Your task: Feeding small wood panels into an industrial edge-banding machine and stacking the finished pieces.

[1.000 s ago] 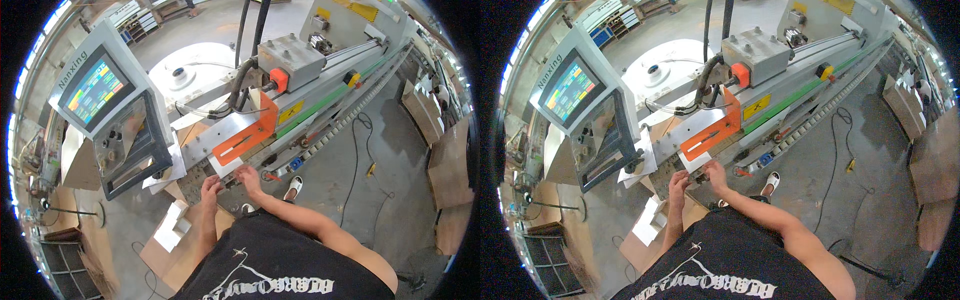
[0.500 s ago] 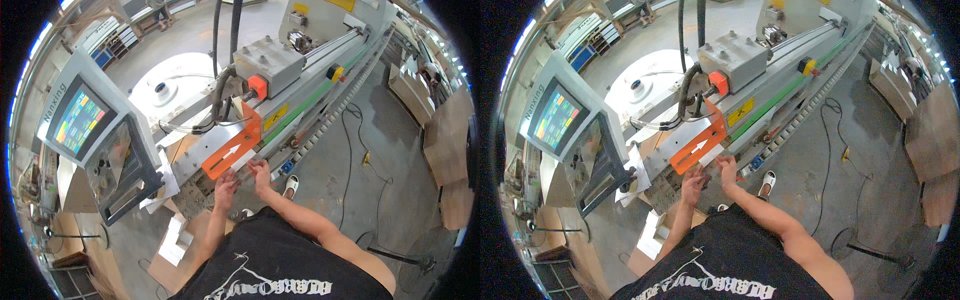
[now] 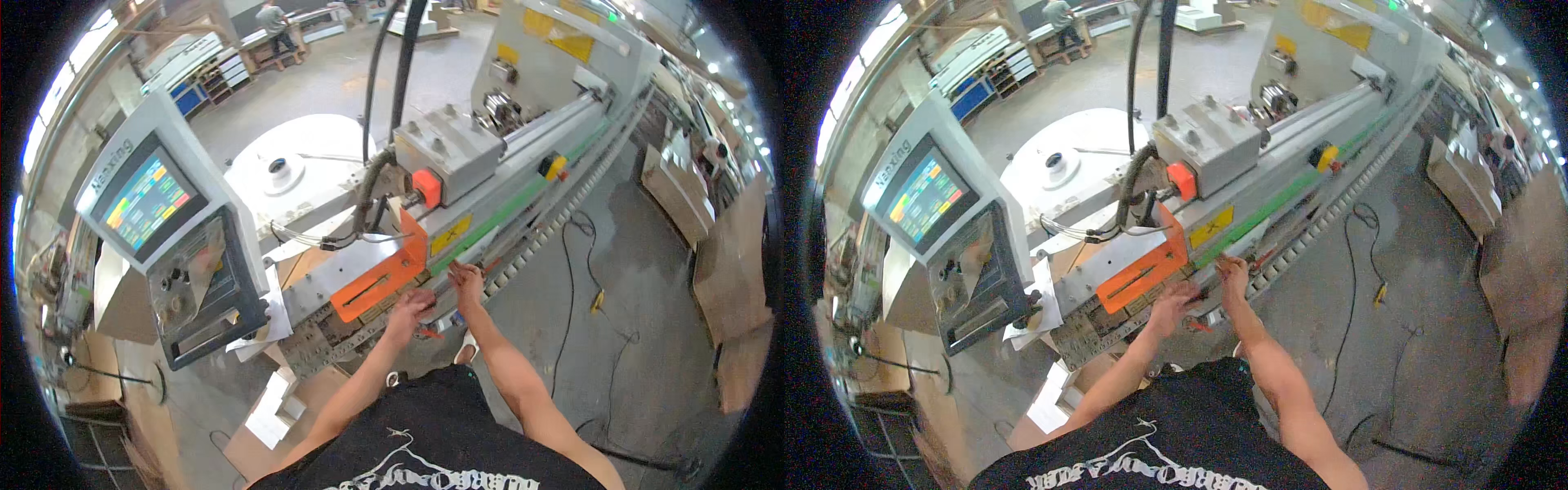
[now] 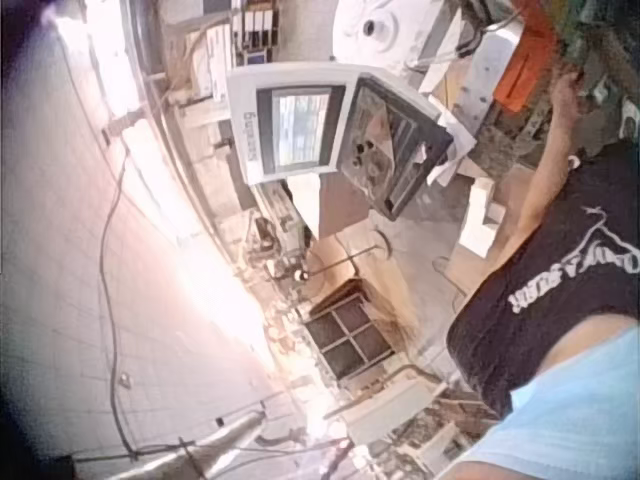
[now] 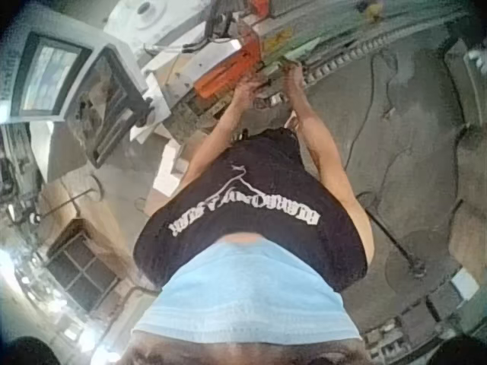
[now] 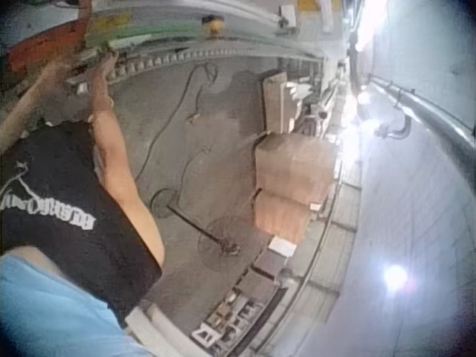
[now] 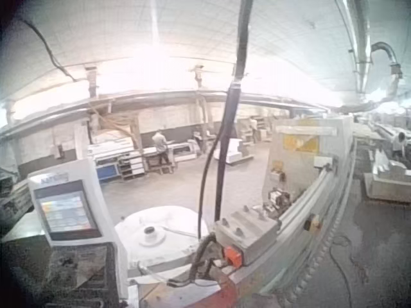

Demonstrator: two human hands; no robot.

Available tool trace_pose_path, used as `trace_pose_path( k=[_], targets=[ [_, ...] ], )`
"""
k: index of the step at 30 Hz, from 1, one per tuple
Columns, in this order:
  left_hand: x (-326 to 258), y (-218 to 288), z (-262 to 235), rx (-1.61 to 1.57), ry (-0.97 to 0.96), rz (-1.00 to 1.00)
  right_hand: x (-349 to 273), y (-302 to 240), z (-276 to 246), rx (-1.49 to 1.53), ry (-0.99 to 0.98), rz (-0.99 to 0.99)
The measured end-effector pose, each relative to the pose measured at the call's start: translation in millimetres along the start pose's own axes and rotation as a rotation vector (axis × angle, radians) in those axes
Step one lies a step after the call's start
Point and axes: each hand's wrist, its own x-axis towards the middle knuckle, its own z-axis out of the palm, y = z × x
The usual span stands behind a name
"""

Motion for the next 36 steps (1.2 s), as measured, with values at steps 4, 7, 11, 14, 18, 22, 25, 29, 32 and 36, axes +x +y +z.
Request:
trace_pose_path(
  k=[4,7,11,14,18,22,25,29,32,36],
  targets=[
    [-43,4,-14,0.195,-0.131,-0.206,3,-25,10,-0.178,0.036,-0.018],
    [-75,-2,-33,0.573,-0.173,-0.195,15,-16,-35,-0.524,-0.039,-0.315],
    [-132,-15,-77,0.554,-0.016,-0.309,-39,-9,-61,-1.358,-0.208,-0.677],
    [-154,-30,-103,0.677,0.081,-0.375,-58,-7,-59,-1.540,-0.485,-1.118],
    [-164,-44,-101,0.699,0.178,-0.364,-67,-3,-45,-1.680,-0.531,-0.951],
    [-155,-34,-74,0.711,0.226,-0.289,-54,-2,-56,-1.661,-0.614,-0.981],
    [-147,-12,-36,0.943,0.281,-0.121,-48,-11,-56,-1.676,-0.730,-0.866],
    [-133,12,17,0.895,0.323,-0.023,-30,-9,-50,-1.770,-0.900,-0.803],
    [-131,52,84,0.880,0.310,-0.059,-36,2,-34,-1.766,-1.095,-0.436],
    [-147,104,190,0.918,0.214,0.678,-50,14,-17,-1.498,-1.487,-0.063]
  ],
)
